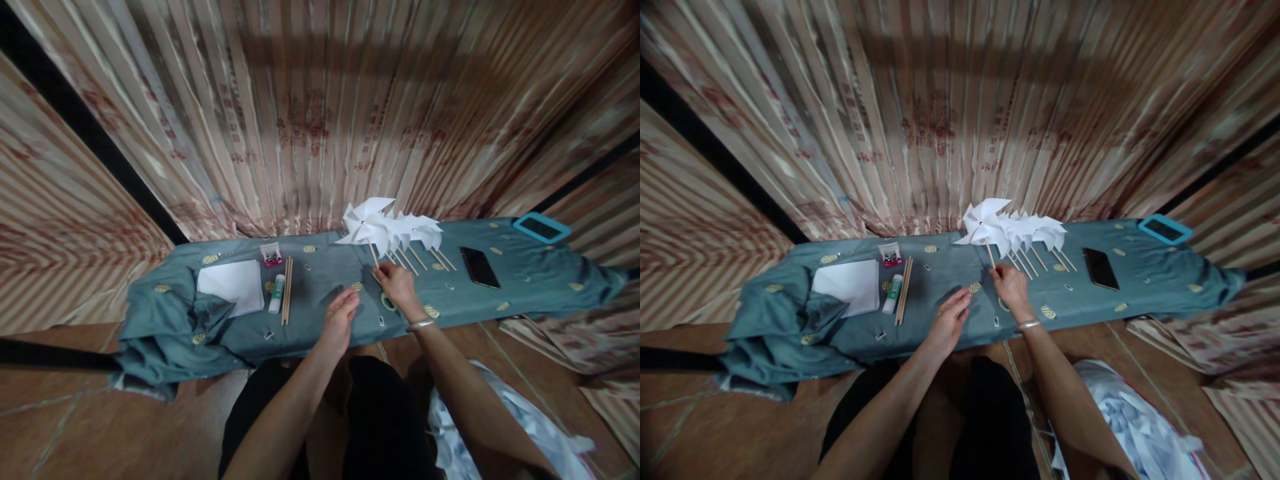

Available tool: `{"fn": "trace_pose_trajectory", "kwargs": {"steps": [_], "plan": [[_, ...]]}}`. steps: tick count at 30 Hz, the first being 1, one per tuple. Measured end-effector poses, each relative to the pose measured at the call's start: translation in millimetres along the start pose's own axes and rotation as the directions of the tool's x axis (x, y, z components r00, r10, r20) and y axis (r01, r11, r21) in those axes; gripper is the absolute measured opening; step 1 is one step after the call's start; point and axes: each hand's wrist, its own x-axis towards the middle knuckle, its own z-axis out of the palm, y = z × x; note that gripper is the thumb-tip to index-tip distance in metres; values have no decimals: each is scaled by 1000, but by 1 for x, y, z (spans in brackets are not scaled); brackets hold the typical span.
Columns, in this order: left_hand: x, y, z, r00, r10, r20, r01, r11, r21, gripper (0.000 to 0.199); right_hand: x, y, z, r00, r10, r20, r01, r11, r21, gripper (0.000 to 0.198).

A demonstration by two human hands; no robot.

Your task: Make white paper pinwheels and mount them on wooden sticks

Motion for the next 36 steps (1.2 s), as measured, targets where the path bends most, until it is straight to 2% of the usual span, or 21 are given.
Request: {"fn": "trace_pose_trajectory", "kwargs": {"steps": [9, 15, 36], "plan": [[1, -5, -3, 999, 4, 37, -4, 1000, 5, 36, 2, 3, 13, 997, 6, 79, 4, 993, -117, 24], [4, -9, -1, 1000, -7, 18, 8, 1000, -10, 36, 9, 2, 18, 994, 18, 106, 2, 984, -177, 26], [3, -8, -2, 1000, -5, 24, 5, 1000, -4, 33, 24, 3, 26, 978, 89, 190, -33, 959, -282, 29]]}}
